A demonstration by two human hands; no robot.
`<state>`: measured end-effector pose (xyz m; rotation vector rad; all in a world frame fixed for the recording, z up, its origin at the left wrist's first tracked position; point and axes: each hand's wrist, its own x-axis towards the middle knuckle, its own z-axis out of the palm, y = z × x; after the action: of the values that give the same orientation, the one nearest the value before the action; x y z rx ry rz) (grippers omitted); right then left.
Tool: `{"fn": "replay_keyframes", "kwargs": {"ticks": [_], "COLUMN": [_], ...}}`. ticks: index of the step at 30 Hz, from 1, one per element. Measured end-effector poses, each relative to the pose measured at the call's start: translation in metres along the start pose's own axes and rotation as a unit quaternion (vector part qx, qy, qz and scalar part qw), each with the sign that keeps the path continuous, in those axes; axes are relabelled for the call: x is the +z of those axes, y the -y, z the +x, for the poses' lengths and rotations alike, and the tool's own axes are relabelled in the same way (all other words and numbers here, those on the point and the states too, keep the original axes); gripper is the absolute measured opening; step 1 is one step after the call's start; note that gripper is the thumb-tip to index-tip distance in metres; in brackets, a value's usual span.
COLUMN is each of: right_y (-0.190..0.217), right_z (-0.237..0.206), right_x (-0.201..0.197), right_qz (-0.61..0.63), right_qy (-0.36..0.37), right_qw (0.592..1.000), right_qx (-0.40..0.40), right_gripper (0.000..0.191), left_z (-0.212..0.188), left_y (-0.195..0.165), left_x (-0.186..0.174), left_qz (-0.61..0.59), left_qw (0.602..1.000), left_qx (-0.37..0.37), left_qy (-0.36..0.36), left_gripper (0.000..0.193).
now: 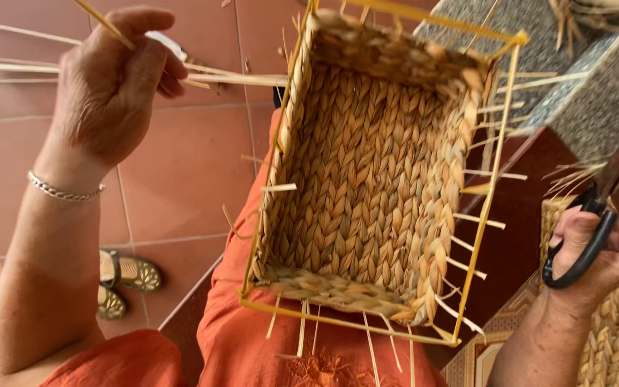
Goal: The person wipes a woven basket with a blue cloth, then uses scissors to trim excess straw from the basket's frame and interior. The basket is turned and adjusted during trimming.
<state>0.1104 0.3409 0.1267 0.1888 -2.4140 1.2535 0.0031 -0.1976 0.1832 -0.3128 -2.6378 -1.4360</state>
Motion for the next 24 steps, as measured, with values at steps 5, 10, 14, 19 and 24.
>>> {"fn": "replay_keyframes", "kwargs": {"ticks": [5, 10, 14, 19, 24], "right_y": [-0.041, -0.032, -0.005, 0.017, 0.012], "right_z": [-0.063, -0.123, -0.149, -0.185, -0.215], "right_x": [-0.024, -0.037, -0.06, -0.081, -0.092], "right_qz": [0.015, 0.047, 0.032, -0.017, -0.092], "right_qy": [-0.039, -0.168, -0.259, -0.332, -0.341], "right_qw": [0.999, 0.982, 0.961, 0.936, 0.925], "right_qx": [0.024, 0.072, 0.093, 0.115, 0.139], "right_gripper": [0.054, 0.053, 0.05, 0.052, 0.062], "left_z": [0.011, 0.035, 0.05, 0.057, 0.073], "left_y": [-0.029, -0.085, -0.143, -0.2, -0.231], "left_x": [0.013, 0.053, 0.115, 0.216, 0.307], "left_qz": [0.071, 0.07, -0.011, -0.082, -0.028], "left_qw": [0.995, 0.983, 0.955, 0.903, 0.886], "left_qx": [0.003, 0.094, 0.155, 0.139, 0.037], "left_qy": [0.067, 0.14, 0.253, 0.399, 0.462], "left_gripper": [0.018, 0.01, 0.014, 0.017, 0.027]}}
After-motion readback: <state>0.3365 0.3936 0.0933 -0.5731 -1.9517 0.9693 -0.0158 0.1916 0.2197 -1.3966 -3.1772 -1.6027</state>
